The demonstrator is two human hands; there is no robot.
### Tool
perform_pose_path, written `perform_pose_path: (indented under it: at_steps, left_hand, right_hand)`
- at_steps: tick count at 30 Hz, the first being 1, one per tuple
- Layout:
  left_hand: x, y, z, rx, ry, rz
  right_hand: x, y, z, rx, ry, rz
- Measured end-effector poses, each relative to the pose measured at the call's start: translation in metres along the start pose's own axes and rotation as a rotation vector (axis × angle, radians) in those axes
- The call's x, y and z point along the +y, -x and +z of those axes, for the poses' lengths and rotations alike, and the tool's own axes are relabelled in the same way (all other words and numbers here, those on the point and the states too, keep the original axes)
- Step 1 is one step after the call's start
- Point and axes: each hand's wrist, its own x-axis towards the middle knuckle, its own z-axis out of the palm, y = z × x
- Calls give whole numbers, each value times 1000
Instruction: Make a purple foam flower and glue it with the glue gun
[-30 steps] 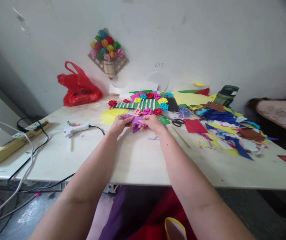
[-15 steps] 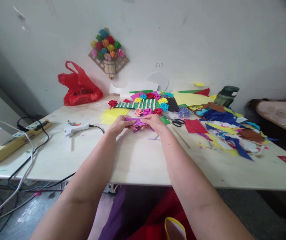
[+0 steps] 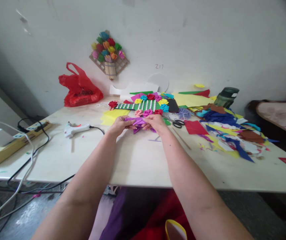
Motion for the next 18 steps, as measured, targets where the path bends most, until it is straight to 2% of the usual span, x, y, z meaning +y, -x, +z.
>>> perform_pose_path:
  at_steps: [10, 13, 18]
  left_hand:
    - [0, 0, 1, 0, 36, 31]
    - [0, 0, 4, 3, 40, 26]
    - [0, 1, 8, -38, 32, 25]
  right_hand:
    - [0, -1, -5, -69, -138, 0]
    - [1, 0, -3, -109, -95, 15]
    - [5, 0, 2, -97, -37, -6]
